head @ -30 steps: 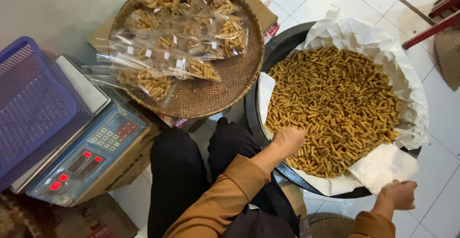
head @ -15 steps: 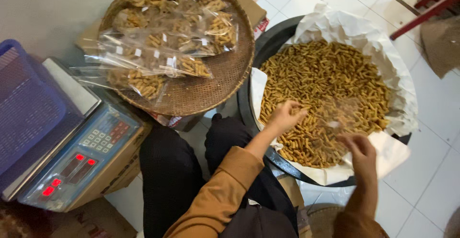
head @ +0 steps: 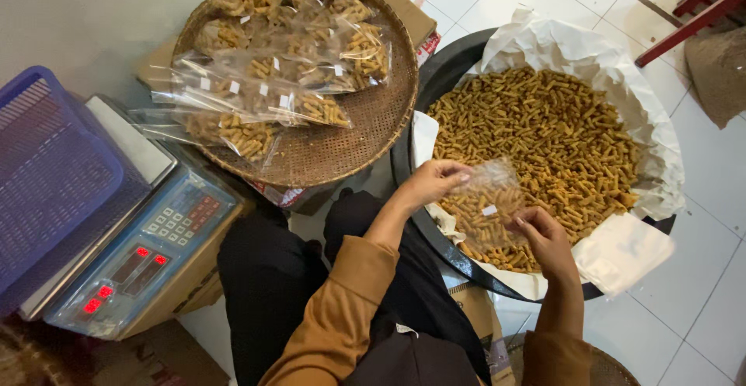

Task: The person sits on the floor and fills clear plastic bags with fried snack sticks taken by hand from a large basket, then places the filled bags on a round woven tray. A digital scale sits beside them, and they repeatedly open bags, fill them, and arrange the packed bags on the tray.

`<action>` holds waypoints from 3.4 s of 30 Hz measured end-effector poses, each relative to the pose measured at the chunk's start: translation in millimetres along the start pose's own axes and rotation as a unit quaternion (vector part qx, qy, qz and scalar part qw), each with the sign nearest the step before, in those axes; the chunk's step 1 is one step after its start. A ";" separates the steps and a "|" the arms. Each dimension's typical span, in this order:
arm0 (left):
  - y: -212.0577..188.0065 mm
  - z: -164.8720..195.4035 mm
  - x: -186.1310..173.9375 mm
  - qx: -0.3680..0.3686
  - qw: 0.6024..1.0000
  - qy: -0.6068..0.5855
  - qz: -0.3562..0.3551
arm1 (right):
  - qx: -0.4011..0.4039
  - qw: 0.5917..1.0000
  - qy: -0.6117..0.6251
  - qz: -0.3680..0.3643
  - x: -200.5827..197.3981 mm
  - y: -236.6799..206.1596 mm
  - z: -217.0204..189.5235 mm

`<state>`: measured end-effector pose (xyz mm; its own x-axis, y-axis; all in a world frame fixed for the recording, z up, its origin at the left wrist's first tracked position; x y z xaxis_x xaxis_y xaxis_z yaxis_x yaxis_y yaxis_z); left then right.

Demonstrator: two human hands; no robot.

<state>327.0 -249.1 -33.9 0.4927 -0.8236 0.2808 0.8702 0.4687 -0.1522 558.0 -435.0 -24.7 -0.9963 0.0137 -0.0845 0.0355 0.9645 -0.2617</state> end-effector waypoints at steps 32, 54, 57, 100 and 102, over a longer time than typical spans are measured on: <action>-6.4 25.6 37.8 -0.046 0.961 0.245 0.118 | 0.041 0.996 -0.077 0.029 9.4 20.2 -4.7; -3.3 6.5 57.9 -0.027 0.946 0.312 0.082 | 0.017 0.921 -0.368 0.123 55.8 22.7 -65.1; -0.7 -3.8 57.9 -0.091 0.919 0.378 0.062 | -0.057 0.871 -0.462 0.157 57.6 26.1 -66.8; 10.3 96.1 -30.4 0.053 0.837 0.403 0.367 | 0.126 0.958 -0.238 0.099 -64.4 167.0 -57.7; 9.7 107.4 -24.8 0.061 0.830 0.418 0.363 | 0.222 0.945 -0.222 0.094 -81.3 192.9 -14.0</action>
<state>322.5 -189.8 59.5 0.7637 -0.2190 -0.6073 0.3596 0.9255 0.1185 644.8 -246.3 -54.8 -0.8419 -0.0344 -0.5386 0.3353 0.7486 -0.5720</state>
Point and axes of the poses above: each hand's wrist, its own y-axis towards the middle knuckle, its own x-axis out of the palm, z = x × y, the point moved 2 cm from there along y, towards the middle knuckle, and after that the axes turned 15 degrees about -z, right-handed, at the moved point
